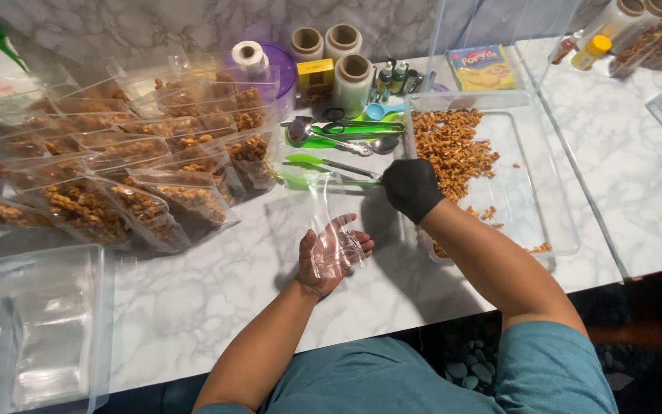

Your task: Packing loose snacks from a large tray into individual plastic bags using hands and tongs.

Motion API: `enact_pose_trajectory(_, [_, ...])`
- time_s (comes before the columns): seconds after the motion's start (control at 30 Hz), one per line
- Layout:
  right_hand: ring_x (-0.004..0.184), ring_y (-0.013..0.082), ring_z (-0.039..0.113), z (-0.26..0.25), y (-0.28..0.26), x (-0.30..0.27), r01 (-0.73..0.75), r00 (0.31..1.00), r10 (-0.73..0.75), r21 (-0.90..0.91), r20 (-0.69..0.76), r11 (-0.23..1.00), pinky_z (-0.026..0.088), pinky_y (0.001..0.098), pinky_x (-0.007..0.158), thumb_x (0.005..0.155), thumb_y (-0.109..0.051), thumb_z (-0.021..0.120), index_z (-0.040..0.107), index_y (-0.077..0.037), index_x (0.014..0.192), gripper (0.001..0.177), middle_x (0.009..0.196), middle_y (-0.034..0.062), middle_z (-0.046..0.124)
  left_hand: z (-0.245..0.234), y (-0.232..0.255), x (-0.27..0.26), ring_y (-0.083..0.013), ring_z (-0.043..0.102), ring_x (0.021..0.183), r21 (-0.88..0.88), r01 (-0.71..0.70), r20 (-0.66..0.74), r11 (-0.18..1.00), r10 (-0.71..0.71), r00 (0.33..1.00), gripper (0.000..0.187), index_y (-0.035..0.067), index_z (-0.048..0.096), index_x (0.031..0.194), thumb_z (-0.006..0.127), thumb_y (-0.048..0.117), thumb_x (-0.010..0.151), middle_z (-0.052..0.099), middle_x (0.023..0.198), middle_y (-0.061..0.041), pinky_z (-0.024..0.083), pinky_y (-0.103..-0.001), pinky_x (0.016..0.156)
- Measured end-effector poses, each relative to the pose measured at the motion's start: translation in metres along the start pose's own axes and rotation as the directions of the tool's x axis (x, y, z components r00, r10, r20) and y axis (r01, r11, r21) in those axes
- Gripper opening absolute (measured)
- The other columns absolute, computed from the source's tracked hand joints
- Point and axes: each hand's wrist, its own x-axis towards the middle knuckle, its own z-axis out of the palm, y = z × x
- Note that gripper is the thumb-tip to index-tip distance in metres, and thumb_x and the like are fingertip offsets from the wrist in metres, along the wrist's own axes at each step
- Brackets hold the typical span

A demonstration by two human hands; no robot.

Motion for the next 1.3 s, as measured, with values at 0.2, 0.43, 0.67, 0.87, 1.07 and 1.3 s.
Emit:
enact_pose_trajectory(0.2, [0.092,0.0374,0.074,-0.067,0.048,0.008,-0.169,0.984,0.178,0.449,0.021,0.878,0.061,0.0512,0.074,0.092,-0.039,0.068,0.077,-0.010,0.112,0.036,0.096,0.0148,0.074,0.013,0.008,-0.002,-0.0442,0.069,0.113,0.050,0.000,-0.030,0.999,0.001,1.000,0.100,0.010,0.042,0.150,0.059,0.076,0.077,0.066,0.127,-0.030,0.050,-0.058,0.104])
enact_pose_trajectory(0.43, [0.120,0.0409,0.064,0.051,0.172,-0.003,-0.710,0.703,0.546,0.405,0.456,0.576,0.052,0.0535,0.099,0.102,-0.071,0.052,0.059,-0.032,0.147,0.060,0.127,0.0172,0.065,0.014,0.011,0.002,-0.0449,0.069,0.111,0.032,0.039,-0.036,0.999,-0.038,0.999,0.102,0.011,0.042,0.149,0.062,0.077,0.074,0.064,0.129,-0.030,0.053,-0.059,0.101])
enact_pose_trajectory(0.67, [0.119,0.0533,0.062,0.007,0.133,-0.016,-0.619,0.762,0.344,0.462,0.549,0.635,0.048,0.0581,0.104,0.099,-0.080,0.044,0.061,-0.016,0.142,0.079,0.124,0.0328,0.064,0.019,0.012,0.003,-0.0418,0.070,0.111,0.084,0.059,-0.100,0.995,-0.050,0.994,0.102,0.014,0.044,0.147,0.058,0.081,0.071,0.066,0.128,-0.025,0.053,-0.054,0.103])
enact_pose_trajectory(0.87, [0.124,0.0540,0.059,-0.085,0.124,-0.039,-0.480,0.829,0.064,0.650,0.555,0.590,0.043,0.0608,0.110,0.101,-0.050,0.055,0.064,-0.007,0.137,0.057,0.124,0.0343,0.069,0.022,0.011,0.003,-0.0409,0.070,0.111,0.090,0.047,-0.099,0.995,-0.038,0.994,0.102,0.014,0.044,0.146,0.058,0.081,0.072,0.066,0.128,-0.025,0.052,-0.053,0.104])
enact_pose_trajectory(1.07, [0.122,0.0414,0.064,0.016,0.198,-0.074,-0.682,0.726,0.409,0.499,0.553,0.535,0.048,0.0549,0.103,0.104,-0.061,0.055,0.066,-0.017,0.140,0.058,0.120,0.0219,0.074,0.023,0.010,0.002,-0.0412,0.070,0.111,0.095,0.034,-0.086,0.995,-0.026,0.996,0.100,0.013,0.043,0.147,0.059,0.079,0.073,0.066,0.128,-0.026,0.052,-0.052,0.104])
enact_pose_trajectory(1.3, [0.128,0.0479,0.059,-0.042,0.142,-0.086,-0.628,0.749,0.226,0.557,0.623,0.544,0.046,0.0577,0.109,0.102,-0.057,0.054,0.065,-0.015,0.140,0.058,0.124,0.0262,0.072,0.022,0.011,0.002,-0.0413,0.069,0.112,0.092,0.034,-0.089,0.995,-0.025,0.996,0.103,0.013,0.043,0.147,0.060,0.080,0.071,0.065,0.130,-0.026,0.051,-0.053,0.105])
